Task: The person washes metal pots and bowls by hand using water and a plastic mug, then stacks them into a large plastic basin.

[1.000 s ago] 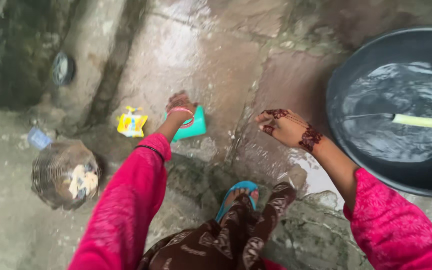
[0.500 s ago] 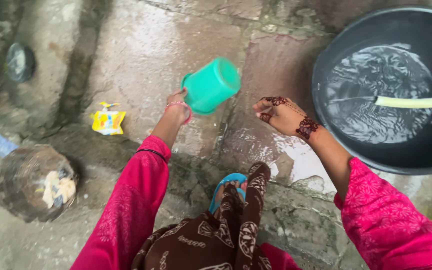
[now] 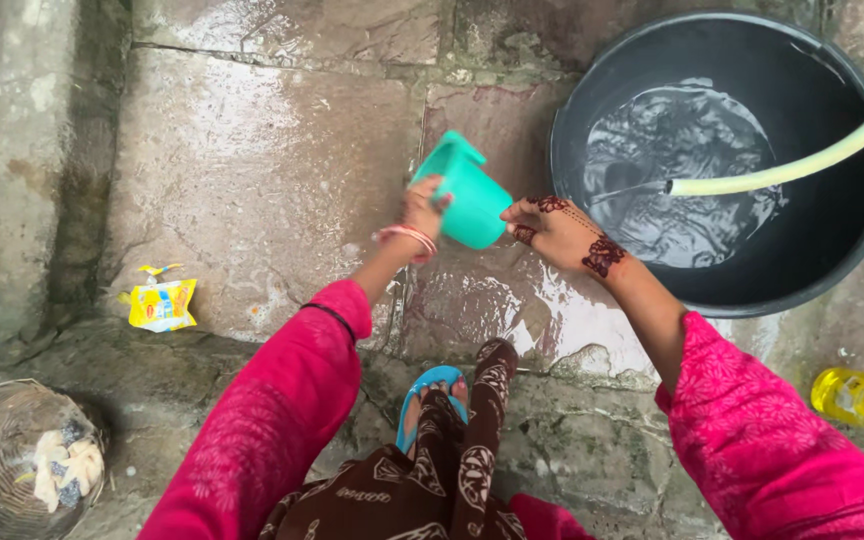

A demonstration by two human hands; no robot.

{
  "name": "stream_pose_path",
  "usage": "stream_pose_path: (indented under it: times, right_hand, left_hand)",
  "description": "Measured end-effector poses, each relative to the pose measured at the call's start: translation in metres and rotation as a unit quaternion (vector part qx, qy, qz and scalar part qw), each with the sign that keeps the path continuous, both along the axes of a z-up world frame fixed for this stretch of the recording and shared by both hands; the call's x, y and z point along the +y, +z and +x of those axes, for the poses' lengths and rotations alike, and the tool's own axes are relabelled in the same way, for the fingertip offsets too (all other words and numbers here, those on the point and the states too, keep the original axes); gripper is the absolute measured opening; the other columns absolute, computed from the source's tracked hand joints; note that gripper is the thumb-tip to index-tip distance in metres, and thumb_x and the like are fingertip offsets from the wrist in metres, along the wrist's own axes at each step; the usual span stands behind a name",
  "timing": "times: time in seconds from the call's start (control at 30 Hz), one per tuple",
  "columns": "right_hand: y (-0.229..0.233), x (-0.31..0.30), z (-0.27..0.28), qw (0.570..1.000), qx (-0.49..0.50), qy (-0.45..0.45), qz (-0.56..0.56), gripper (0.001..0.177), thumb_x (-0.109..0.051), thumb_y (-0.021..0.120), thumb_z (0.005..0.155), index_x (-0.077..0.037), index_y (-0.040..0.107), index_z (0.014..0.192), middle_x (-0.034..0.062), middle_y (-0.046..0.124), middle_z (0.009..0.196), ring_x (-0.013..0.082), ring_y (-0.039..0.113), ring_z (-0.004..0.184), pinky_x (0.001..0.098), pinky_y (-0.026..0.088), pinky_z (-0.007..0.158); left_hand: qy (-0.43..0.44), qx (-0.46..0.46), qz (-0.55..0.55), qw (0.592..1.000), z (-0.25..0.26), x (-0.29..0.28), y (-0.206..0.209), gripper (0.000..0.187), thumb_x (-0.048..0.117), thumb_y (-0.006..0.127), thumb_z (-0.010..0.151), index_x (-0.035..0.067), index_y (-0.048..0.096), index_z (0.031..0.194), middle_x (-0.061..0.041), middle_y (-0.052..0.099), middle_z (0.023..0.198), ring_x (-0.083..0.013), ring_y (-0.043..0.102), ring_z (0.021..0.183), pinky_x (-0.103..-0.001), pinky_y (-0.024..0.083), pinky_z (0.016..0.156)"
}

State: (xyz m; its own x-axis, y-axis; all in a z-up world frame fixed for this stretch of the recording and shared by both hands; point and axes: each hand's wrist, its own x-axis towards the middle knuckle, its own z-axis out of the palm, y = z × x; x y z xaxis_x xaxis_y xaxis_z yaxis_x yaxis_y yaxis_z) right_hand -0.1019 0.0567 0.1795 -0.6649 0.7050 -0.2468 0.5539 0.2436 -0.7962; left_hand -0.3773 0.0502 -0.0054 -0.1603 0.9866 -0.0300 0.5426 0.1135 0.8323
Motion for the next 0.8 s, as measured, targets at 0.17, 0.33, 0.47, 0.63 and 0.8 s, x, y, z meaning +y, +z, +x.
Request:
stream_pose_path:
  times: [0.17,0.33,0.47,0.63,0.8]
  right_hand:
    - [-0.028,-0.006,0.003,1.0,0.01,0.002,-0.009,0.032,-0.021,0.067,0.096,-0.003,0.068,0.123,0.0129,0.075,0.119,0.0226,0.072,0.114,0.0348,0.056,0.097]
    - [-0.045,-0.012,0.027,0.999,-0.032,-0.024,-0.027,0.029,-0.023,0.066,0.096,-0.005,0.07,0.119,0.0125,0.077,0.116,0.0229,0.073,0.112,0.035,0.055,0.097]
    - [-0.041,-0.013,0.039,0.995,-0.091,-0.037,-0.031,0.03,-0.024,0.066,0.096,-0.007,0.07,0.121,0.0127,0.078,0.111,0.024,0.075,0.106,0.0375,0.056,0.093]
    - [-0.044,-0.023,0.037,0.999,-0.03,-0.025,0.015,0.028,-0.024,0.066,0.096,-0.005,0.071,0.117,0.0143,0.076,0.112,0.0266,0.073,0.107,0.0386,0.056,0.091]
    - [-0.044,-0.026,0.032,1.0,-0.01,-0.022,0.019,0.027,-0.022,0.066,0.096,-0.006,0.07,0.117,0.0135,0.076,0.111,0.0271,0.073,0.106,0.0392,0.056,0.09]
  left_hand:
    - [-0.305,0.417,0.017,0.856,0.045,-0.038,0.025,0.04,0.014,0.061,0.083,0.022,0.071,0.121,-0.008,0.068,0.128,-0.0291,0.056,0.128,-0.055,0.029,0.117]
    - [-0.36,0.426,0.06,0.828,0.036,-0.053,0.011,0.045,0.021,0.062,0.083,0.02,0.066,0.127,-0.009,0.06,0.144,-0.0286,0.041,0.144,-0.052,0.017,0.121]
    - [-0.389,0.451,0.033,0.802,0.038,-0.041,0.044,0.068,0.028,0.07,0.068,0.019,0.063,0.134,-0.01,0.056,0.149,-0.0325,0.044,0.142,-0.049,0.027,0.115]
    - [-0.36,0.401,-0.134,0.831,0.034,-0.037,0.063,0.038,0.02,0.055,0.096,0.017,0.064,0.132,-0.011,0.062,0.14,-0.0292,0.056,0.134,-0.047,0.039,0.114]
    - [-0.344,0.395,0.008,0.852,0.026,-0.041,0.059,0.042,0.013,0.055,0.089,0.017,0.066,0.129,-0.011,0.065,0.134,-0.0296,0.059,0.126,-0.051,0.041,0.109]
